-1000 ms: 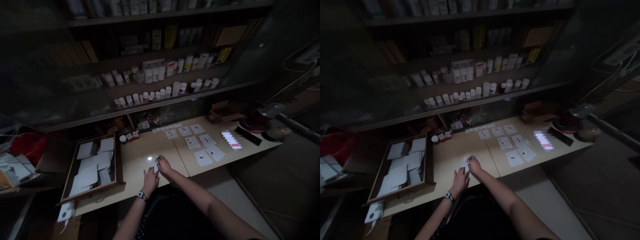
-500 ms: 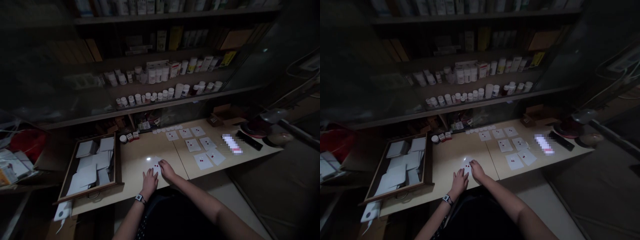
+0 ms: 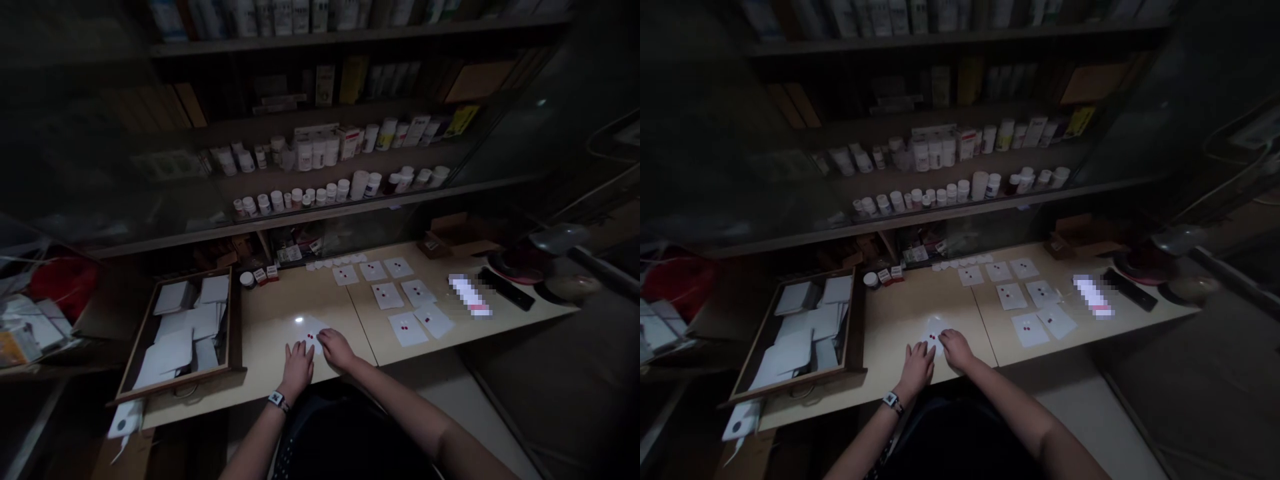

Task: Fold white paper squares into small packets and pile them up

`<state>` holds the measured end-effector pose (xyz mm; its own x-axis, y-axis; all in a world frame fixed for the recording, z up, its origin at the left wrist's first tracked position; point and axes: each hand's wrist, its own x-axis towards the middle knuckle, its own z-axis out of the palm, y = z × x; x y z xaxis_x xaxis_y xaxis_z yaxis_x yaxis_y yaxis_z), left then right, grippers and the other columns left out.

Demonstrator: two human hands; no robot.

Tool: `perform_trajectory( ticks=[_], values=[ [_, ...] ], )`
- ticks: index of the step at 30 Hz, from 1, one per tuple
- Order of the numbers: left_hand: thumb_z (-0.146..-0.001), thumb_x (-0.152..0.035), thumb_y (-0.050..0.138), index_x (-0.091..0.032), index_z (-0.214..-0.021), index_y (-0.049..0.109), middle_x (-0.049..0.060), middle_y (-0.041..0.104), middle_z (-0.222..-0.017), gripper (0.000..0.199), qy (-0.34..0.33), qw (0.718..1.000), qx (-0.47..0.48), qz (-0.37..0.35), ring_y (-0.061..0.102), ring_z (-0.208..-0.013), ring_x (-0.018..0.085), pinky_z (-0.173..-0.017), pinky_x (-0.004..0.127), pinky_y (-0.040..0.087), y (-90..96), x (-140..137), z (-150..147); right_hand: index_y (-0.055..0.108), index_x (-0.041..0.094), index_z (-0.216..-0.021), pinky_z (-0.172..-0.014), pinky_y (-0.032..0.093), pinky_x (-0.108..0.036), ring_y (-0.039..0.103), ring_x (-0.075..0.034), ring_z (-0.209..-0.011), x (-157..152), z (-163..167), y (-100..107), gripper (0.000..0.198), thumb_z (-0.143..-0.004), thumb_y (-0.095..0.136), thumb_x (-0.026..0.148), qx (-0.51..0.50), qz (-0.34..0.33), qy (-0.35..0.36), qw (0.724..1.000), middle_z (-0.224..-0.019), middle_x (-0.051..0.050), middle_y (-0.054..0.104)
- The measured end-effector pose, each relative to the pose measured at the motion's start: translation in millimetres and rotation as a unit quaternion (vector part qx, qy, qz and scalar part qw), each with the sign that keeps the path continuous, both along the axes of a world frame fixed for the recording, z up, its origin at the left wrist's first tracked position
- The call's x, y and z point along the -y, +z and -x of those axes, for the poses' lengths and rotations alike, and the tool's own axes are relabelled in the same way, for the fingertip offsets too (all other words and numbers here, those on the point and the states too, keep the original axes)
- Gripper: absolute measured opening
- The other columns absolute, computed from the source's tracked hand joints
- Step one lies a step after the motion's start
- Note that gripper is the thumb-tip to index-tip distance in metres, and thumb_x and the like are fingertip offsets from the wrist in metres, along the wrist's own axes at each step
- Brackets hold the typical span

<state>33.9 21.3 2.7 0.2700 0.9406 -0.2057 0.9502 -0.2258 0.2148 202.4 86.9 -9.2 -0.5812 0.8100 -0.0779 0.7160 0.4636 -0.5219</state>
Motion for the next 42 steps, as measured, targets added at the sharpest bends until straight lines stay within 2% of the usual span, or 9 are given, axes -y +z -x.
perform_trajectory(
  ticks=[4, 7, 10, 14, 17, 22, 28, 37, 42],
  values=[
    [-0.087, -0.017, 0.047, -0.017, -0.118, 0.055, 0.011, 0.059, -0.111, 0.032, -0.029, 0.998, -0.022, -0.044, 0.05, -0.107, 0.026, -0.105, 0.055, 0.025, -2.9, -11, -1, 0.063, 0.016, -0.11, -0.092, 0.039, -0.033, 0.053, -0.022, -0.104, -3, -7, -2, 0.035, -0.082, 0.043, 0.01, 0.003, -0.001, 0.028, 1.0, -0.113, -0.01, 0.062],
    [-0.089, -0.014, 0.046, -0.014, -0.102, 0.059, 0.011, 0.061, -0.101, 0.019, -0.106, 0.992, -0.027, -0.065, 0.053, -0.102, 0.024, -0.103, 0.05, 0.03, -5.4, -24, 0, 0.064, 0.016, -0.107, -0.091, 0.04, -0.032, 0.055, -0.021, -0.1, -7, -5, -4, 0.036, -0.082, 0.04, 0.007, -0.005, 0.014, 0.006, 1.0, -0.107, -0.009, 0.065],
    [-0.09, -0.011, 0.046, -0.013, -0.094, 0.059, 0.01, 0.062, -0.093, 0.014, -0.215, 0.975, -0.021, -0.05, 0.057, -0.093, 0.022, -0.091, 0.039, 0.041, -11.0, -34, 3, 0.064, 0.016, -0.106, -0.09, 0.041, -0.031, 0.057, -0.02, -0.099, -9, -4, -7, 0.036, -0.082, 0.039, 0.007, -0.027, 0.024, -0.006, 0.999, -0.106, -0.009, 0.067],
    [-0.09, -0.01, 0.045, -0.012, -0.091, 0.059, 0.01, 0.063, -0.087, 0.014, -0.262, 0.963, -0.025, -0.054, 0.059, -0.084, 0.021, -0.077, 0.034, 0.047, -22.1, -42, 10, 0.065, 0.016, -0.105, -0.089, 0.043, -0.03, 0.059, -0.019, -0.098, -12, -11, -9, 0.036, -0.08, 0.04, 0.008, -0.06, 0.025, 0.006, 0.998, -0.107, -0.009, 0.068],
    [-0.09, -0.01, 0.045, -0.013, -0.088, 0.059, 0.009, 0.063, -0.085, 0.014, -0.246, 0.967, -0.006, -0.071, 0.06, -0.083, 0.021, -0.075, 0.033, 0.048, -29.4, -42, 12, 0.064, 0.016, -0.107, -0.092, 0.043, -0.031, 0.057, -0.02, -0.102, -11, -18, -7, 0.038, -0.076, 0.043, 0.008, -0.077, 0.014, 0.029, 0.997, -0.11, -0.009, 0.066],
    [-0.092, -0.014, 0.042, -0.016, -0.087, 0.058, 0.007, 0.063, -0.085, 0.017, -0.131, 0.985, 0.053, -0.098, 0.061, -0.082, 0.019, -0.075, 0.032, 0.05, -34.3, -36, 8, 0.063, 0.014, -0.108, -0.096, 0.043, -0.035, 0.053, -0.024, -0.112, -2, -19, -11, 0.032, -0.078, 0.051, 0.015, -0.043, 0.004, 0.035, 0.998, -0.12, -0.013, 0.061],
    [-0.089, -0.024, 0.046, -0.017, -0.115, 0.054, 0.013, 0.059, -0.117, 0.028, -0.018, 0.981, 0.115, -0.156, 0.054, -0.112, 0.024, -0.093, 0.04, 0.048, -35.4, -25, 5, 0.066, 0.015, -0.099, -0.096, 0.044, -0.036, 0.053, -0.023, -0.113, 4, -10, -23, 0.023, -0.088, 0.046, 0.017, -0.019, -0.005, 0.0, 1.0, -0.12, -0.013, 0.061],
    [-0.088, -0.016, 0.041, -0.012, -0.126, 0.05, 0.017, 0.059, -0.123, 0.039, -0.075, 0.984, 0.077, -0.139, 0.05, -0.122, 0.027, -0.105, 0.055, 0.033, -45.3, -22, 0, 0.066, 0.014, -0.099, -0.094, 0.046, -0.034, 0.053, -0.022, -0.113, 3, -11, -32, 0.023, -0.089, 0.046, 0.016, -0.02, -0.032, 0.009, 0.999, -0.118, -0.013, 0.062],
    [-0.088, -0.017, 0.041, -0.011, -0.127, 0.048, 0.018, 0.054, -0.129, 0.04, -0.059, 0.983, 0.099, -0.146, 0.048, -0.123, 0.028, -0.102, 0.053, 0.039, -40.4, -22, -3, 0.066, 0.013, -0.101, -0.094, 0.045, -0.034, 0.054, -0.022, -0.113, 2, -11, -31, 0.023, -0.089, 0.046, 0.016, -0.015, -0.03, 0.015, 0.999, -0.119, -0.013, 0.061]
  ],
)
